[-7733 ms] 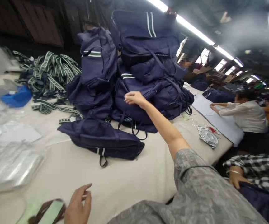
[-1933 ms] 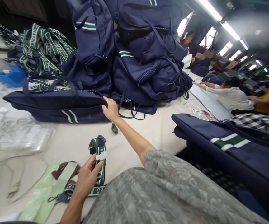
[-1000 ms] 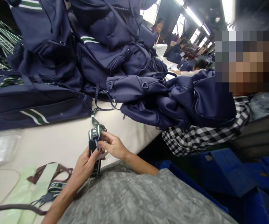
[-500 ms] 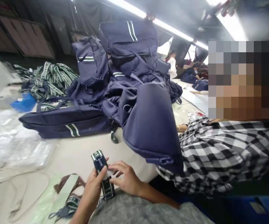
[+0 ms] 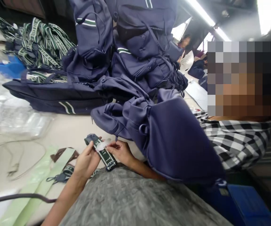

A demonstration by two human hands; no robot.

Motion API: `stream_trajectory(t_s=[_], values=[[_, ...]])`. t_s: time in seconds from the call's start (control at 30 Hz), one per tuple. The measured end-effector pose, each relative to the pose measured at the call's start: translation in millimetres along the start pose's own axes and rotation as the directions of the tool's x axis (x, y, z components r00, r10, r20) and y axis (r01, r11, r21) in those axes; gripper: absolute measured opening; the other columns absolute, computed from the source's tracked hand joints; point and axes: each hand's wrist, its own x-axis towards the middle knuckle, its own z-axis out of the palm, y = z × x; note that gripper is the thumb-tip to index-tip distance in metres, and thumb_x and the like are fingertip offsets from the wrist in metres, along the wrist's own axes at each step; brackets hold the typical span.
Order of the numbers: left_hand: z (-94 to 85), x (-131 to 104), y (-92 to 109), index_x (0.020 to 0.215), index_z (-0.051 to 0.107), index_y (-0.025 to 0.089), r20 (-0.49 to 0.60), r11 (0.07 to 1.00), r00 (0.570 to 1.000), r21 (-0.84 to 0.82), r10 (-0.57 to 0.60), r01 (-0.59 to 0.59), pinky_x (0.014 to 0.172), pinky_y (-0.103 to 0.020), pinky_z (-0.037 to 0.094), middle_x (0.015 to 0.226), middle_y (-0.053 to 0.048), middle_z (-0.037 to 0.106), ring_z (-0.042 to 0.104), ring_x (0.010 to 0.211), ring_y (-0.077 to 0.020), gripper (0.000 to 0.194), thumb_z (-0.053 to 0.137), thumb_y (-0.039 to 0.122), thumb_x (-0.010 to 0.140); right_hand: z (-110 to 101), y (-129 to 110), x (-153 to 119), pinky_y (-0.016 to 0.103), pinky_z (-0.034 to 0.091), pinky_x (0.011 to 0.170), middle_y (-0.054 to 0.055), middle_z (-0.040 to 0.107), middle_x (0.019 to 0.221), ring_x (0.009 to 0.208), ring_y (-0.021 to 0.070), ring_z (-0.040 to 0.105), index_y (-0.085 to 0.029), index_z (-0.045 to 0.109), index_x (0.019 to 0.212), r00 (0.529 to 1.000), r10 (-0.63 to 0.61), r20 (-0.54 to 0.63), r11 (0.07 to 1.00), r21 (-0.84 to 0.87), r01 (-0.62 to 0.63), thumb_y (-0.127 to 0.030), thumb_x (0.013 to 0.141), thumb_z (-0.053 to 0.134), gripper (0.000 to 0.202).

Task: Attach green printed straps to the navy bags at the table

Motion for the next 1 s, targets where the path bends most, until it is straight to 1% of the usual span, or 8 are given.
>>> stream_trajectory(t_s=[0.1, 0.23, 0.4, 0.53, 0.6, 0.83, 0.9, 1.0], values=[[-7.4, 1, -2, 0.106, 0.065, 0.013, -0.012, 0.996, 0.998, 0.066, 0.060, -0.059, 0.088, -0.041, 0.052, 0.094, -0.009, 0.069, 0.064, 0.094, -0.0256, 0.039, 0.073, 0.031, 0.073, 2, 3, 4, 0.028, 0.051, 0.072, 0.003, 0.068, 0.084, 0.075, 0.0157, 0.062, -0.018, 0.067, 0.086, 0.998, -0.063, -0.013, 0.997, 0.045, 0.063, -0.047, 0.078, 0.067, 0.029], [-7.5, -4, -4, 0.117, 0.060, 0.017, 0.001, 0.969, 0.994, 0.225, 0.107, -0.105, 0.086, -0.035, 0.050, 0.098, -0.006, 0.069, 0.065, 0.094, -0.0236, 0.062, 0.082, 0.033, 0.062, 8, 3, 12, 0.024, 0.048, 0.068, -0.001, 0.064, 0.077, 0.068, 0.0124, 0.059, -0.018, 0.065, 0.098, 0.996, -0.084, 0.005, 0.996, 0.034, 0.084, -0.047, 0.075, 0.072, 0.038], [-7.3, -6, -4, 0.122, 0.055, 0.017, 0.007, 0.955, 0.991, 0.267, 0.131, -0.128, 0.085, -0.033, 0.049, 0.100, -0.006, 0.069, 0.064, 0.097, -0.0232, 0.071, 0.084, 0.036, 0.059, 13, -4, 8, 0.022, 0.047, 0.064, -0.004, 0.059, 0.077, 0.064, 0.0109, 0.055, -0.022, 0.059, 0.110, 0.988, -0.148, 0.054, 0.979, -0.135, 0.154, -0.040, 0.068, 0.079, 0.049], [-11.9, -5, -8, 0.116, 0.057, 0.016, -0.035, 0.962, 0.990, 0.240, 0.138, -0.126, 0.082, -0.029, 0.050, 0.098, -0.005, 0.068, 0.064, 0.094, -0.0204, 0.069, 0.085, 0.036, 0.056, 20, 2, 1, 0.024, 0.047, 0.069, -0.001, 0.059, 0.084, 0.074, 0.0131, 0.058, -0.021, 0.061, 0.084, 0.966, -0.254, 0.049, 0.909, -0.330, 0.255, -0.032, 0.073, 0.076, 0.021], [-11.3, -4, -11, 0.115, 0.057, 0.017, -0.038, 0.968, 0.991, 0.221, 0.128, -0.116, 0.082, -0.031, 0.051, 0.097, -0.005, 0.068, 0.064, 0.094, -0.0212, 0.069, 0.086, 0.035, 0.055, 21, 6, 1, 0.024, 0.046, 0.070, -0.001, 0.057, 0.080, 0.074, 0.0133, 0.058, -0.021, 0.058, 0.076, 0.958, -0.285, 0.024, 0.880, -0.391, 0.271, -0.028, 0.075, 0.073, 0.016], [-1.6, 2, -15, 0.108, 0.061, 0.018, 0.005, 0.965, 0.991, 0.227, 0.132, -0.129, 0.084, -0.030, 0.050, 0.095, -0.004, 0.068, 0.063, 0.100, -0.0213, 0.060, 0.086, 0.034, 0.056, 15, 0, 0, 0.026, 0.044, 0.077, 0.002, 0.060, 0.082, 0.080, 0.0154, 0.058, -0.022, 0.057, 0.080, 0.933, -0.359, -0.021, 0.778, -0.559, 0.287, -0.025, 0.089, 0.054, 0.010], [-1.2, 4, -16, 0.105, 0.062, 0.016, -0.003, 0.968, 0.993, 0.222, 0.120, -0.116, 0.082, -0.028, 0.051, 0.092, -0.004, 0.069, 0.063, 0.097, -0.0206, 0.056, 0.085, 0.033, 0.056, 11, -2, 0, 0.027, 0.044, 0.079, 0.002, 0.061, 0.084, 0.082, 0.0158, 0.058, -0.022, 0.057, 0.081, 0.936, -0.350, -0.035, 0.787, -0.553, 0.273, -0.024, 0.090, 0.052, 0.011], [-0.4, 8, -17, 0.096, 0.064, 0.014, -0.040, 0.976, 0.992, 0.188, 0.119, -0.109, 0.080, -0.027, 0.052, 0.087, -0.005, 0.069, 0.064, 0.092, -0.0200, 0.045, 0.083, 0.029, 0.058, 6, 0, 3, 0.026, 0.043, 0.072, 0.000, 0.060, 0.077, 0.073, 0.0144, 0.055, -0.021, 0.057, 0.077, 0.953, -0.281, -0.111, 0.867, -0.454, 0.202, -0.030, 0.089, 0.054, 0.015]])
